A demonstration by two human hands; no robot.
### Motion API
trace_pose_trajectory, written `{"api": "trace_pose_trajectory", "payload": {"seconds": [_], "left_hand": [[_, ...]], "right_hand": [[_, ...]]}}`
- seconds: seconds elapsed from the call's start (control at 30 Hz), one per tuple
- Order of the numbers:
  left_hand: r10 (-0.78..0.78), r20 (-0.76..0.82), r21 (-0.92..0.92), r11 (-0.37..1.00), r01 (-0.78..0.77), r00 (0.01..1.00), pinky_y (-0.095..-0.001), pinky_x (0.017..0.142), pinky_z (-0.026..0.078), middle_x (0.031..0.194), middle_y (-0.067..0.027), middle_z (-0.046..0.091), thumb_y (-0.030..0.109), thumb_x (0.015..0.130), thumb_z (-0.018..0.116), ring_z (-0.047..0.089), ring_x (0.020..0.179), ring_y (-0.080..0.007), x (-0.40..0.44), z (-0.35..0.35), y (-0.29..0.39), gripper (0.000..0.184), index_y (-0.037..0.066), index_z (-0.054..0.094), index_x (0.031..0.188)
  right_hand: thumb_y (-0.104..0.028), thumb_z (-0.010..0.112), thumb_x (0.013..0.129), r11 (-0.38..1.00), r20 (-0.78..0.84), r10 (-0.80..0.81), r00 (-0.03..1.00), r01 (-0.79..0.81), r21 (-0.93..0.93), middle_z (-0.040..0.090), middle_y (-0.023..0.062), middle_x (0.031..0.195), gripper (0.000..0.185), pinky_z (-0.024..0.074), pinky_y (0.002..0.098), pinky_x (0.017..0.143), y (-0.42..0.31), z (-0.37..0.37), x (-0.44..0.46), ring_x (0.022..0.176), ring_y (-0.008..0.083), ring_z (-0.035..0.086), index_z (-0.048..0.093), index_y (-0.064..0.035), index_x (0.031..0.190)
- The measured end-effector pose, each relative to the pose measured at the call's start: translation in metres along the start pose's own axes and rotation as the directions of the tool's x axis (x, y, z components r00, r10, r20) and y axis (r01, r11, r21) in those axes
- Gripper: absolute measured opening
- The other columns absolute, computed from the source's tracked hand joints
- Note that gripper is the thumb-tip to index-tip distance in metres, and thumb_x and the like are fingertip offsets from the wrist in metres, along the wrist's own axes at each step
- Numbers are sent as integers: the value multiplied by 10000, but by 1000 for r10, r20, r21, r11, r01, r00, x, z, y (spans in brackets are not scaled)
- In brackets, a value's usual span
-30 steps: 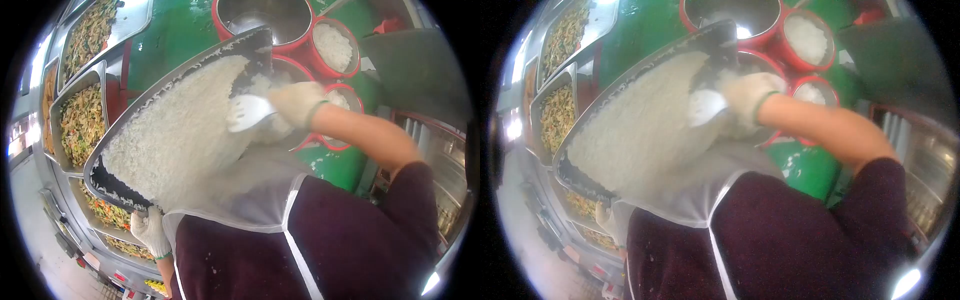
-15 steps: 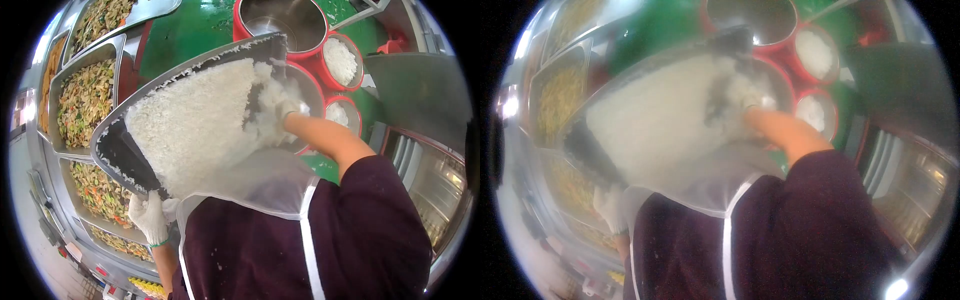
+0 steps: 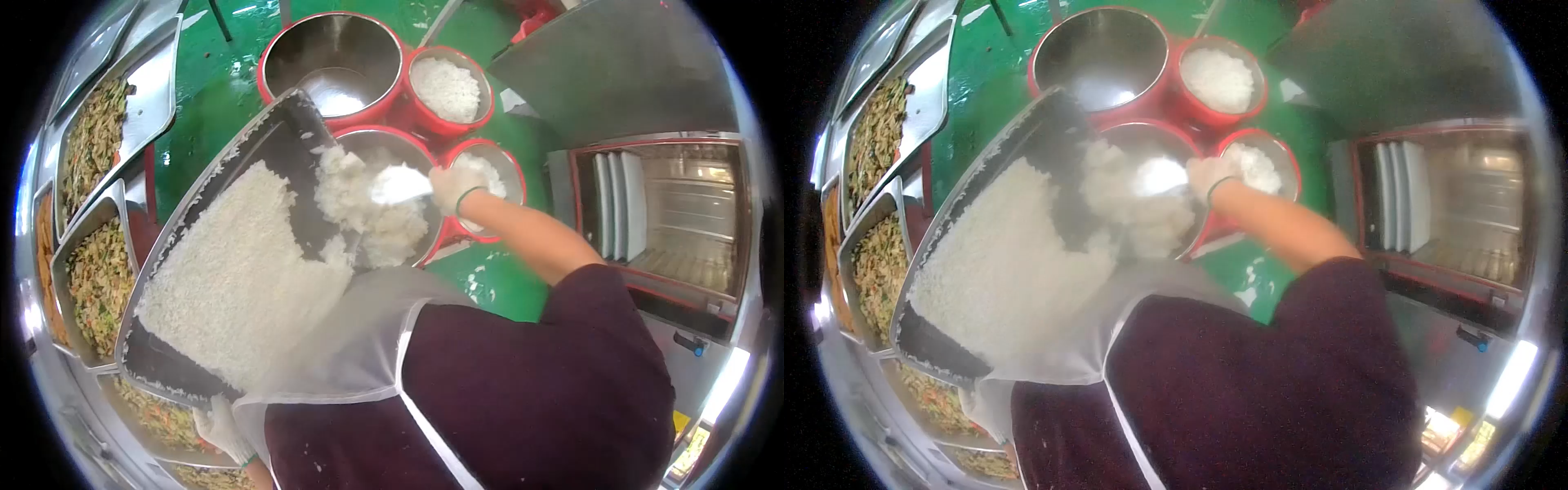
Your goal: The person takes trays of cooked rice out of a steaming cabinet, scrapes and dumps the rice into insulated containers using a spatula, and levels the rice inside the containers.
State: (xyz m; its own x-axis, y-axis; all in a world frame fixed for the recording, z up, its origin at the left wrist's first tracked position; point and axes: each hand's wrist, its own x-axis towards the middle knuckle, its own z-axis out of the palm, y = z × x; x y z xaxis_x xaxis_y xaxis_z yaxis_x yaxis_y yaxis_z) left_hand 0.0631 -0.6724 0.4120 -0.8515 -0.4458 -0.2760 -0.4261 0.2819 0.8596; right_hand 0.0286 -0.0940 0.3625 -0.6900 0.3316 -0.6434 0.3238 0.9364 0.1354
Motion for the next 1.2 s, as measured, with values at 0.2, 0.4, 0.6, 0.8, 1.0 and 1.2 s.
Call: {"api": "trace_pose_trajectory", "payload": {"seconds": [0.2, 0.4, 0.6, 0.8, 1.0, 1.2], "left_hand": [[34, 39, -53, 998, -31, 999, -219, 660, 450, 884, -13, 628, -49, 848, 591, 548, 750, -84, -17, 14, 28, 206, -27, 646, 1045], [47, 24, 24, 999, -47, 999, -202, 576, 392, 833, 1, 594, -25, 864, 581, 500, 688, -53, -35, 38, 73, 132, -5, 620, 989], [-1, 4, -29, 1000, 1, 1000, -207, 597, 401, 865, 3, 609, -19, 869, 580, 514, 704, -55, -24, 35, 57, 184, -9, 628, 1047], [-25, 4, 10, 1000, 25, 1000, -237, 660, 432, 881, -10, 621, -24, 854, 586, 523, 749, -76, -29, 42, 74, 176, -16, 638, 1022], [87, -47, 293, 954, -70, 995, -317, 660, 448, 817, -68, 614, 31, 825, 631, 522, 722, -145, -30, 36, 69, 130, -51, 608, 924], [115, -226, 451, 893, -1, 967, -329, 615, 438, 787, -55, 576, 30, 817, 614, 503, 702, -153, -39, 28, 53, 80, -30, 562, 825]], "right_hand": [[-107, 558, 850, 977, -105, -209, 972, 213, 29, 697, 208, 1025, 245, 544, 475, 780, -48, -101, -30, 965, 362, 688, 623, -37, 1075], [-125, 595, 832, 882, -324, -470, 821, 451, -138, 692, 206, 965, 248, 546, 495, 738, -121, -189, -24, 880, 390, 687, 591, -56, 1070], [-101, 585, 836, 857, -133, -510, 850, 489, -160, 704, 194, 1004, 248, 561, 493, 742, -155, -125, 15, 936, 353, 700, 650, -51, 1069], [-275, 687, 763, 902, 115, -360, 926, 377, -212, 715, 116, 991, 341, 552, 454, 735, -154, -55, 35, 963, 300, 693, 708, -70, 1036], [-272, 682, 785, 927, 134, -269, 954, 294, -232, 732, 87, 1026, 259, 540, 414, 771, -110, 39, 49, 974, 253, 701, 746, -127, 991], [-178, 643, 824, 963, 107, -85, 991, 109, -248, 728, 102, 1043, 231, 538, 427, 812, -35, 83, 70, 989, 280, 698, 728, -118, 1030]]}}
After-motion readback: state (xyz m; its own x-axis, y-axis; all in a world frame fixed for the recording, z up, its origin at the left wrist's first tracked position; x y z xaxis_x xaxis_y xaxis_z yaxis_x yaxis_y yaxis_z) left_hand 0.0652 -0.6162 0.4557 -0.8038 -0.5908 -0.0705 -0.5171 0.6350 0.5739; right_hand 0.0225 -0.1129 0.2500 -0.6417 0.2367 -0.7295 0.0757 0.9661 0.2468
